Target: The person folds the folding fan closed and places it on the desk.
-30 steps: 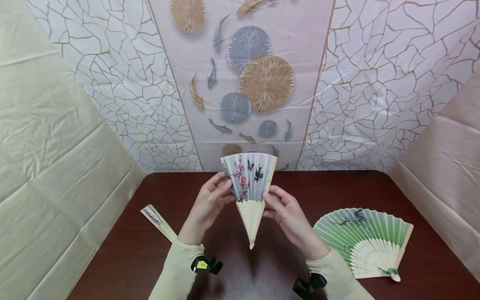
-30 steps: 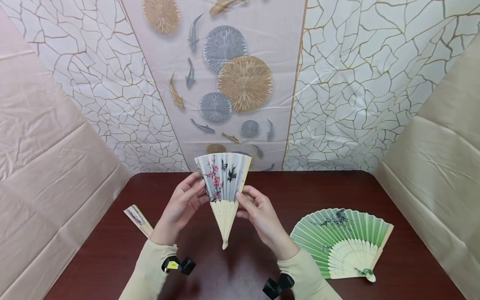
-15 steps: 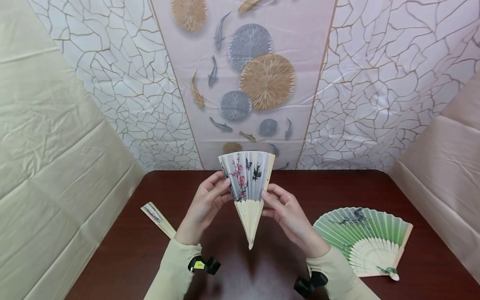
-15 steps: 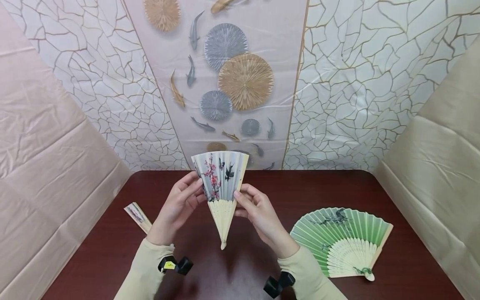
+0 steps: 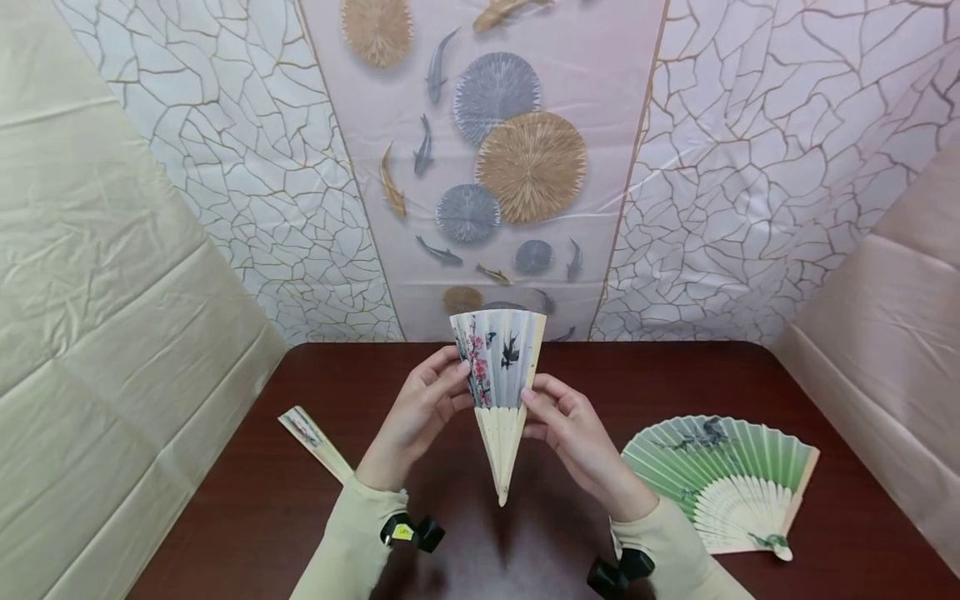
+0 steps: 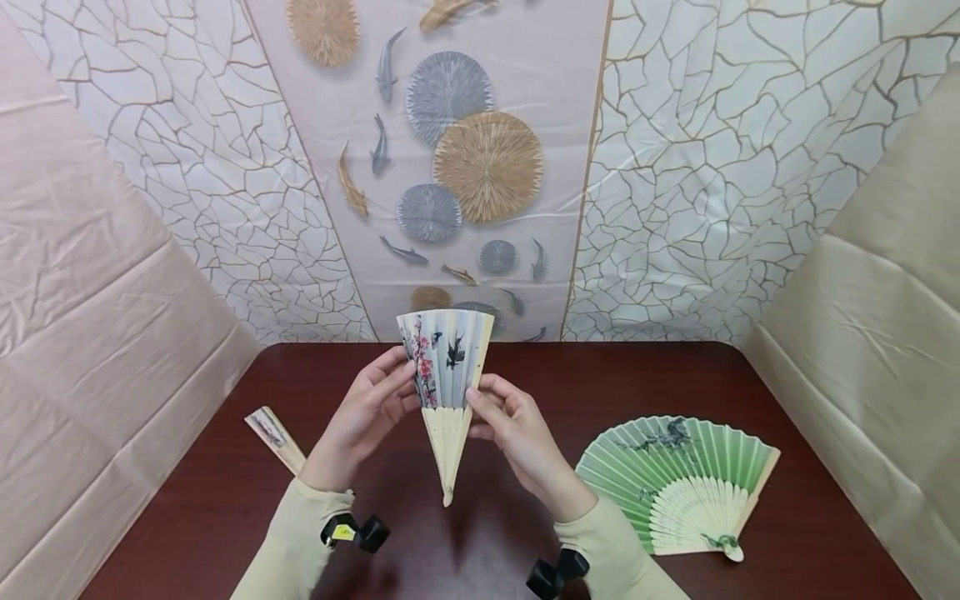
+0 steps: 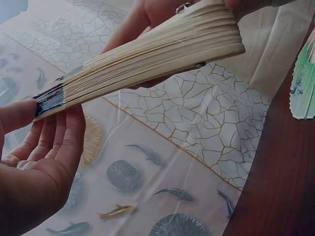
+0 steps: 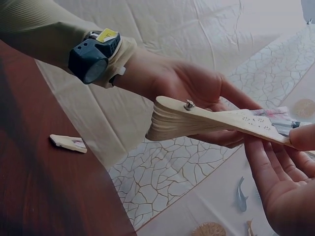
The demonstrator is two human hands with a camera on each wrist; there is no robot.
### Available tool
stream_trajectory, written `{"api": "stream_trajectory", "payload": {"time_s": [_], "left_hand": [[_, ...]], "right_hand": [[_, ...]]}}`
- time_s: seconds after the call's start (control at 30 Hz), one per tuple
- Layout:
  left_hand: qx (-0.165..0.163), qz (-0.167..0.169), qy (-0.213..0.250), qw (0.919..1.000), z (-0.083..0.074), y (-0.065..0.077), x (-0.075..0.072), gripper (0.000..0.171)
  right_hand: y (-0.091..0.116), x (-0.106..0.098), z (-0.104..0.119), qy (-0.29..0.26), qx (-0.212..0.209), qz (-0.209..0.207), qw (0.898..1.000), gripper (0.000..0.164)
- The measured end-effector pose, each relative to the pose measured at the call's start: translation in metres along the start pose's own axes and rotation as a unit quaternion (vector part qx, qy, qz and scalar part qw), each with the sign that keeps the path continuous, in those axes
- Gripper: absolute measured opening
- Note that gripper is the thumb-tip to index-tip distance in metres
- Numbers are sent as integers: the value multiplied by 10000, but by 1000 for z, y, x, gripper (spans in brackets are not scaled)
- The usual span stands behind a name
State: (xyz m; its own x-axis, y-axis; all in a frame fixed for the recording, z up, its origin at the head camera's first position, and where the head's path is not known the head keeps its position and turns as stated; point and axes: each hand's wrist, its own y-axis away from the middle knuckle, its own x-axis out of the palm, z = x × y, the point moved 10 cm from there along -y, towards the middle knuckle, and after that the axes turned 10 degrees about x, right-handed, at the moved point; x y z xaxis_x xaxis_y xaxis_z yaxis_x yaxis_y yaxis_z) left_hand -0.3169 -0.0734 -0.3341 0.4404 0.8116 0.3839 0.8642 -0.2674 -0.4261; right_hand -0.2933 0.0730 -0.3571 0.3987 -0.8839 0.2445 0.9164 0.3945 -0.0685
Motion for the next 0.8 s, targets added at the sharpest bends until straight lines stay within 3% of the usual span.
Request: {"api": "stream_trajectory", "payload": {"time_s": [0.8], "left_hand": [[-397,-17,-463,9981,18,-1,7,22]], "right_hand": [[1,4,-7,-115,-24,280,9995,18]]}}
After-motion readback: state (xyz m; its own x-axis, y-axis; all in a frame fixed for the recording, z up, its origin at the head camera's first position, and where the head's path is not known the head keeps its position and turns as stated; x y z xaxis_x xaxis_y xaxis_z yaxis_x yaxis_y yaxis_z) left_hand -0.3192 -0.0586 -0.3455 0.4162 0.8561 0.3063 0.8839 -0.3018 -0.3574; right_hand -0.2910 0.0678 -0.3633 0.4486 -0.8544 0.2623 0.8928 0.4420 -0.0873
